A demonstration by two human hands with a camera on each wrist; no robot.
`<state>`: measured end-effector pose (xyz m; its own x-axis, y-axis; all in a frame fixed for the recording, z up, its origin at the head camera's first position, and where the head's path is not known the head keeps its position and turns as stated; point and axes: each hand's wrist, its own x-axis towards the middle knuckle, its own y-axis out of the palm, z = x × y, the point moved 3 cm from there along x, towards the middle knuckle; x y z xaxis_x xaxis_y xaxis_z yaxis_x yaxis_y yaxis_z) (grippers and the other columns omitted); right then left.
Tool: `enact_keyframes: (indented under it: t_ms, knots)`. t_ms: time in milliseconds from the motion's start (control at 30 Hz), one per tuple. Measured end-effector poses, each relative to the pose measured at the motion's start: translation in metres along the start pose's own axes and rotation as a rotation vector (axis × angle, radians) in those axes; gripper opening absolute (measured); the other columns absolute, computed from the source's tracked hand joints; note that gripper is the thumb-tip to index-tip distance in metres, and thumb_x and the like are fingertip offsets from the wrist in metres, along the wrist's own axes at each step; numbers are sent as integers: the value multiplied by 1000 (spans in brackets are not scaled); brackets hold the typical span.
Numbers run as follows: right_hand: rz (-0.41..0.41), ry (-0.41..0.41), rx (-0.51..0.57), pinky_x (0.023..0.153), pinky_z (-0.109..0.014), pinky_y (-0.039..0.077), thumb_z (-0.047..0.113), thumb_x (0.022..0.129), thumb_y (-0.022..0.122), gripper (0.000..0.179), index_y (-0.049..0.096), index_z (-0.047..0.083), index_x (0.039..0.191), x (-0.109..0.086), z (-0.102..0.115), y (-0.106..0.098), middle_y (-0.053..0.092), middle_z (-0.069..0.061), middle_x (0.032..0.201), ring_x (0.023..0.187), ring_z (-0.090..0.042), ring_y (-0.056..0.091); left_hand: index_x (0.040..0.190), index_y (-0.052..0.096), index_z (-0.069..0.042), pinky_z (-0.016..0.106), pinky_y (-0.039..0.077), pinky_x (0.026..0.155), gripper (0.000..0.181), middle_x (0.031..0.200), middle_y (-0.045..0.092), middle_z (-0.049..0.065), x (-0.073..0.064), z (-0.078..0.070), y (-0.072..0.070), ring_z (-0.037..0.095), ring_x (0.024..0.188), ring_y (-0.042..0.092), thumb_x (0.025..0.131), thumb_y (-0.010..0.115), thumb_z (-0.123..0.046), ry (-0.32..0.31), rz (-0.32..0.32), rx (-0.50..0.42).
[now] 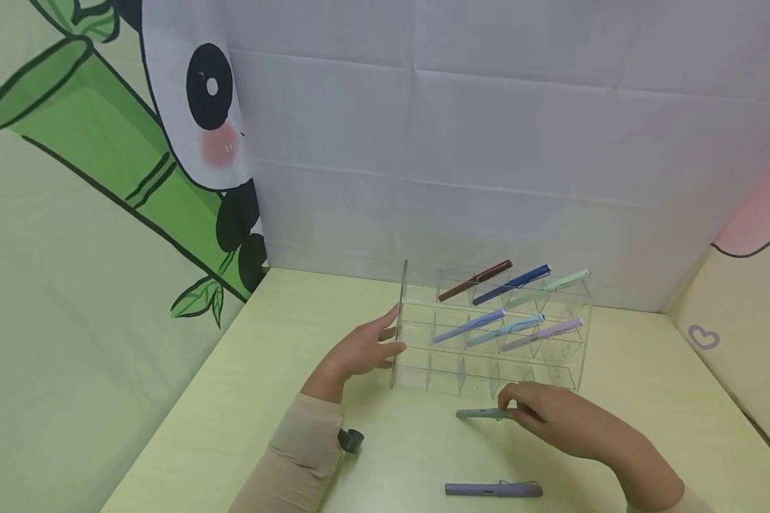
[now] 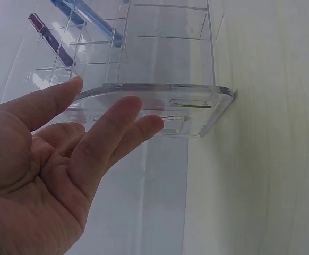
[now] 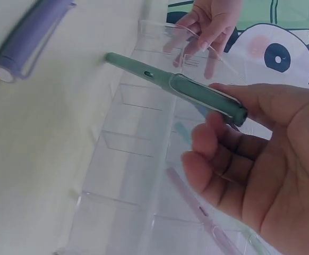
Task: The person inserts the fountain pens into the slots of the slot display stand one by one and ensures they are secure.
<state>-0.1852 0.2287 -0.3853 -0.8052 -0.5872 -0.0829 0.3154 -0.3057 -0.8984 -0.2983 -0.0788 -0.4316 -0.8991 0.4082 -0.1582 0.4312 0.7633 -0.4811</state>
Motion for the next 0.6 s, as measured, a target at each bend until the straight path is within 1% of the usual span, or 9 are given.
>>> enact_keyframes:
  t_ms: [67,133,167,267,367,467,600]
  knots:
    - [-48,-35,-34,64,-22,45,30,103,52,14,65,26,105,5,3,-5,55,18,86,72,2,47,155,8,-45,60,31,112,81,156,38,11,0,0,0,24,99,72,96,63,-40,0,0,-3]
    - [-64,-61,-35,66,-21,46,36,101,53,19,67,23,105,10,5,-8,56,18,91,76,1,49,155,8,-45,60,31,112,81,156,38,11,-1,-1,0,25,99,72,96,63,-39,-1,2,-8]
    - [-65,-66,-23,66,-21,46,38,100,55,21,67,22,106,13,6,-9,55,18,90,75,1,49,156,9,-44,60,31,112,81,156,37,11,-1,-1,1,26,100,72,96,63,-38,0,4,-14]
    - [-65,-72,16,65,-20,47,35,96,62,20,67,20,108,22,7,-12,56,16,89,73,1,50,156,9,-42,60,31,112,80,156,36,12,-2,-1,1,27,100,72,97,62,-36,2,11,-24]
    - [-98,-82,17,65,-21,48,27,95,66,14,67,22,108,29,9,-16,56,16,89,73,0,51,157,9,-41,59,31,112,79,156,36,12,-2,-1,1,26,99,72,98,61,-34,5,11,-25]
    - [-128,-93,9,69,-23,51,25,95,65,13,67,25,108,35,12,-19,60,15,95,79,-1,57,156,9,-42,58,31,112,79,156,37,11,-2,-2,0,26,99,72,97,61,-35,8,3,-18]
    - [-100,-73,70,73,-26,54,29,97,62,15,67,25,110,41,14,-19,67,10,104,88,-5,65,156,8,-44,57,32,112,79,156,37,11,-2,-2,0,25,98,73,97,61,-36,8,4,-15]
